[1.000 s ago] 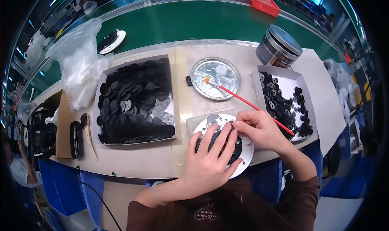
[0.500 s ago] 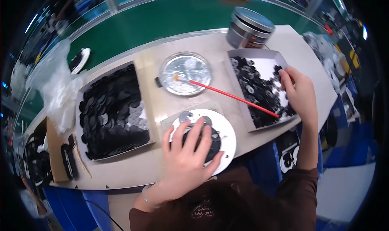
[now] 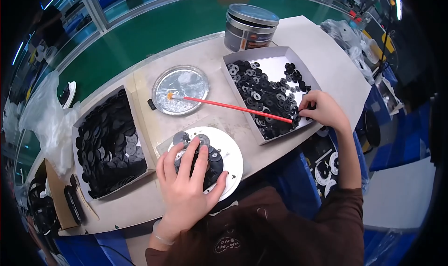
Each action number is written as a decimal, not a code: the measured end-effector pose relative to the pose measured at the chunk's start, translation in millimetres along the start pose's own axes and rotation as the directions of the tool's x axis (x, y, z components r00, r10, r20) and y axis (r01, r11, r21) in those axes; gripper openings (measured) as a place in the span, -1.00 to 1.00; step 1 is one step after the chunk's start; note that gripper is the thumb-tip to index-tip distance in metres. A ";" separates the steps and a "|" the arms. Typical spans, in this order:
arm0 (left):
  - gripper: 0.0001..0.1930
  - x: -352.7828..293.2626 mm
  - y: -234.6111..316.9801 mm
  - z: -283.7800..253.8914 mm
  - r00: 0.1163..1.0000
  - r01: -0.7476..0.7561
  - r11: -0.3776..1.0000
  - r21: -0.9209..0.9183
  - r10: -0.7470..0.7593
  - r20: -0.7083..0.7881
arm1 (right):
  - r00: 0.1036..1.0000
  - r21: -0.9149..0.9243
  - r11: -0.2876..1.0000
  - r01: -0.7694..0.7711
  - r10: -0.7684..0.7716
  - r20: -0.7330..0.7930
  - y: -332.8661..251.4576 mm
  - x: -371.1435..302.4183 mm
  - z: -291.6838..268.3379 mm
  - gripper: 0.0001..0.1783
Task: Applying adhesive to small circular plates using a brush and assembling them onto a base component.
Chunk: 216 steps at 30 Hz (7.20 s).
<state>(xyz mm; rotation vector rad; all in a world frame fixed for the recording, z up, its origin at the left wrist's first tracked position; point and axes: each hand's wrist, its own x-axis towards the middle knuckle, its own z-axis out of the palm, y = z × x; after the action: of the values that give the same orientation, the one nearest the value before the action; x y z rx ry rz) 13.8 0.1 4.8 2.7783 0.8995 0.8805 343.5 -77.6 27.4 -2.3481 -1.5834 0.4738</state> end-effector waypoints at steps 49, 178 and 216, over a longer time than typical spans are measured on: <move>-0.48 -8.5 -4.9 3.8 0.992 0.039 0.982 -0.183 -0.060 -0.112 | 0.942 0.657 0.748 0.096 -0.282 0.183 -145.8 8.5 22.0 -0.85; -0.68 -7.6 -9.5 3.5 0.998 -0.033 0.986 -0.161 0.023 -0.062 | 0.373 -0.400 0.366 0.841 -0.926 -0.063 -144.7 98.6 52.6 -0.79; -0.60 -9.1 -4.5 5.0 0.995 -0.026 0.993 -0.114 0.015 -0.101 | 0.656 0.468 0.468 0.750 -0.615 -0.437 -101.3 -28.9 35.5 -0.92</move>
<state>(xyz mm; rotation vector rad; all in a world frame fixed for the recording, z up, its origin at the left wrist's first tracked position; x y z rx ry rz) 8.2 -1.0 -5.0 2.6710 0.8075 1.0487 233.5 -65.9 38.7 -1.0716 -1.7483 0.4309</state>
